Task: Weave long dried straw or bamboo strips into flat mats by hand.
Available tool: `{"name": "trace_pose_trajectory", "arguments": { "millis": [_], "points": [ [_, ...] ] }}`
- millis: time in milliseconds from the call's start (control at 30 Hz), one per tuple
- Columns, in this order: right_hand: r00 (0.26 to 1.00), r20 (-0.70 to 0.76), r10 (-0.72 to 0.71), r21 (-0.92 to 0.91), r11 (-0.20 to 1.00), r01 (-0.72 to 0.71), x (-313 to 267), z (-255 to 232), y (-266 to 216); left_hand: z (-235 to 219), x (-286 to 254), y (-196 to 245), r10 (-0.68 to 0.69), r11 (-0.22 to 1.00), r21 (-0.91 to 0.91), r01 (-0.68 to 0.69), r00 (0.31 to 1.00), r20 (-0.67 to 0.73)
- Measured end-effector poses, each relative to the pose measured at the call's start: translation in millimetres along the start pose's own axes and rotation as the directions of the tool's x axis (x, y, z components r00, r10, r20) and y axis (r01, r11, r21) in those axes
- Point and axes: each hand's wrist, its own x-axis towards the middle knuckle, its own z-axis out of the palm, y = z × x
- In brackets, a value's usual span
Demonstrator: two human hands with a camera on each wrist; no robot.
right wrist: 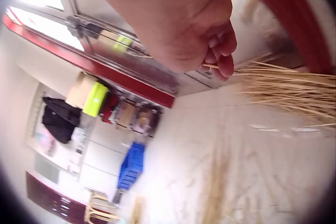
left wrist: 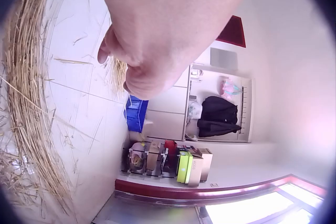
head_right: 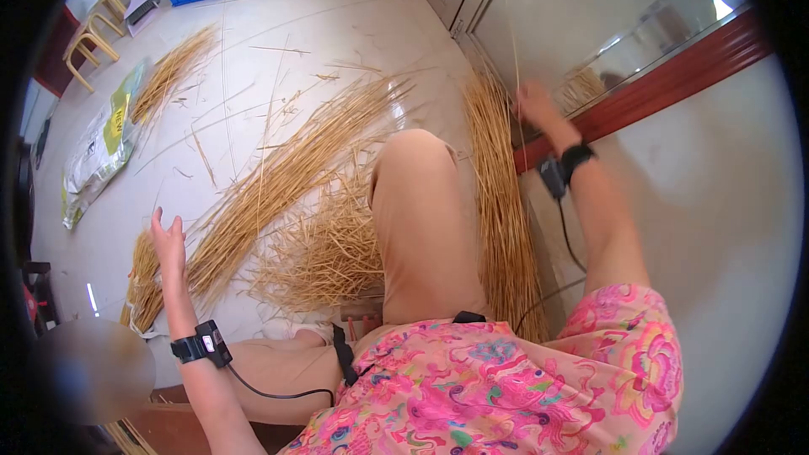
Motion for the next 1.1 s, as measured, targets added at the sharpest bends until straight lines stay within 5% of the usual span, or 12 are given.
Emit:
{"name": "trace_pose_trajectory", "arguments": {
  "millis": [33, 133, 167, 200, 400, 533, 600, 700, 767, 833, 967, 1100],
  "points": [
    [0.980, -0.079, -0.185, -0.276, 0.948, 0.157, 8, 37, 86, 2, 0, -1, 0.020, 0.999, 0.049, -0.020, 1.000, -0.001],
    [0.999, -0.037, -0.028, -0.267, 0.964, 0.017, -106, 86, 123, 4, -6, 8, -0.011, 0.983, 0.182, 0.011, 1.000, 0.001],
    [0.997, 0.069, 0.037, -0.528, 0.849, 0.005, -138, 99, 149, 6, -2, 0, 0.028, 0.978, 0.207, -0.027, 1.000, -0.001],
    [0.985, 0.166, 0.043, -0.622, 0.780, 0.071, -147, 131, 240, 9, 3, -17, 0.066, 0.971, 0.231, -0.064, 0.998, -0.002],
    [0.885, 0.425, 0.190, -0.751, 0.620, 0.228, -292, 138, 272, 33, -3, -38, 0.078, 0.920, 0.376, -0.113, 0.991, 0.109],
    [0.664, 0.695, 0.274, -0.687, 0.524, 0.503, -311, 133, 272, 55, -26, -46, 0.005, 0.792, 0.587, -0.167, 0.964, 0.267],
    [0.843, 0.412, 0.345, -0.719, 0.691, 0.068, -290, 147, 306, 66, -31, -69, -0.031, 0.797, 0.575, -0.186, 0.938, 0.347],
    [0.974, -0.007, 0.226, -0.539, 0.819, -0.194, -203, 118, 222, 82, -33, -99, -0.141, 0.770, 0.609, -0.193, 0.879, 0.456],
    [0.950, -0.053, 0.309, 0.257, 0.923, -0.286, -158, 79, 87, 93, -39, -100, -0.187, 0.784, 0.604, -0.144, 0.873, 0.450],
    [0.968, -0.109, 0.228, 0.705, 0.704, -0.086, -134, 40, -93, 105, -38, -108, -0.189, 0.812, 0.573, -0.114, 0.877, 0.441],
    [0.984, -0.017, -0.176, 0.896, 0.434, 0.093, -140, 33, -275, 125, -29, -123, -0.113, 0.868, 0.485, -0.107, 0.909, 0.401],
    [0.863, 0.251, -0.439, 0.869, 0.495, 0.000, -147, 92, -371, 135, -32, -123, -0.099, 0.858, 0.507, -0.076, 0.946, 0.309]
  ]
}}
